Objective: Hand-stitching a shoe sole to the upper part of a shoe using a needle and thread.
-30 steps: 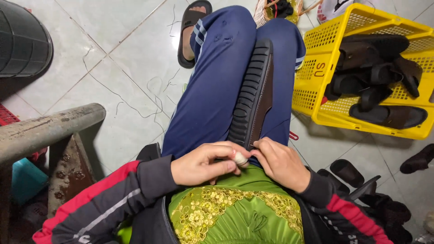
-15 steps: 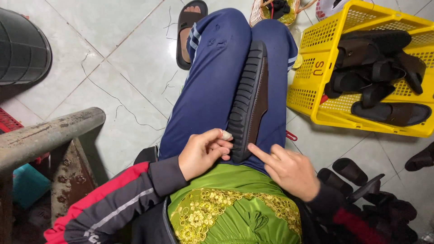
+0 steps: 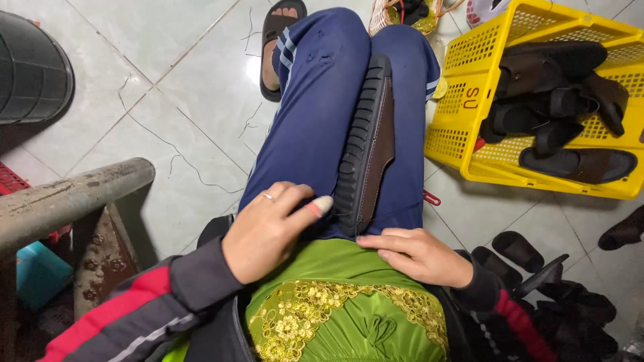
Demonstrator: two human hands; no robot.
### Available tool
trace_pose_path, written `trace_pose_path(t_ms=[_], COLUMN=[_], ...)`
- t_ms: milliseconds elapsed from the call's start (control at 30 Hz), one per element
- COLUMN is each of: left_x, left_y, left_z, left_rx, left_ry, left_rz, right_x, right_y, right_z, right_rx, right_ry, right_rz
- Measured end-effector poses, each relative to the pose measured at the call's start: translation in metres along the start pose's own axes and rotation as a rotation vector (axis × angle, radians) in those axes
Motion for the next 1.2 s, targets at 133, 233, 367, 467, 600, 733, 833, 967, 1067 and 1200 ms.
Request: trace_pose_path(t_ms=[133, 233, 367, 467, 600, 733, 833, 967, 1067, 1200], left_x=[0.025, 0.033, 0.029, 0.020, 0.020, 0.020, 0.032, 0.043, 0.052, 0.059], left_y=[0.028, 0.045, 0.045, 0.039, 0.041, 0.049, 0.039, 0.041, 0.024, -0.002], left_z=[0.022, 0.034, 0.037, 0.040, 0.039, 0.044, 0.044, 0.037, 0.034, 0.032], left_rx=[0.181, 0.266, 0.273, 0.246, 0.210, 0.113, -0.053, -0.060, 0.039, 0.037], left_ry=[0.338, 0.378, 0.345, 0.309, 0.330, 0.353, 0.338, 0.414, 0.393, 0.299], left_rz=[0.139, 0.203, 0.163, -0.030, -0.194, -0.339, -0.354, -0.126, -0.005, -0.387], right_x=[0.029, 0.037, 0.040, 0.043, 0.025, 0.026, 0.021, 0.016, 0.013, 0.008], right_y=[-0.006, -0.018, -0.012, -0.005, -0.005, -0.005, 0.001, 0.001, -0.004, 0.004], right_z=[-0.023, -0.040, -0.037, -0.028, -0.020, -0.017, -0.015, -0.011, -0.006, -0.003], right_rx=[0.330, 0.566, 0.633, 0.601, 0.629, 0.475, 0.368, 0.337, 0.366, 0.288], right_ry=[-0.094, -0.018, 0.013, 0.001, -0.063, 0.035, 0.138, 0.087, 0.045, 0.006], right_rz=[0.224, 0.023, 0.035, 0.113, 0.128, -0.001, 0.158, 0.228, 0.241, 0.216])
Point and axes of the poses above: each hand's wrist, its own z-axis towards the middle knuckle, its own y-axis out of the palm, x = y × z, the point moved 7 cm from there along z, towards the middle knuckle, and after that the axes turned 12 degrees about -x, right-handed, at the moved point
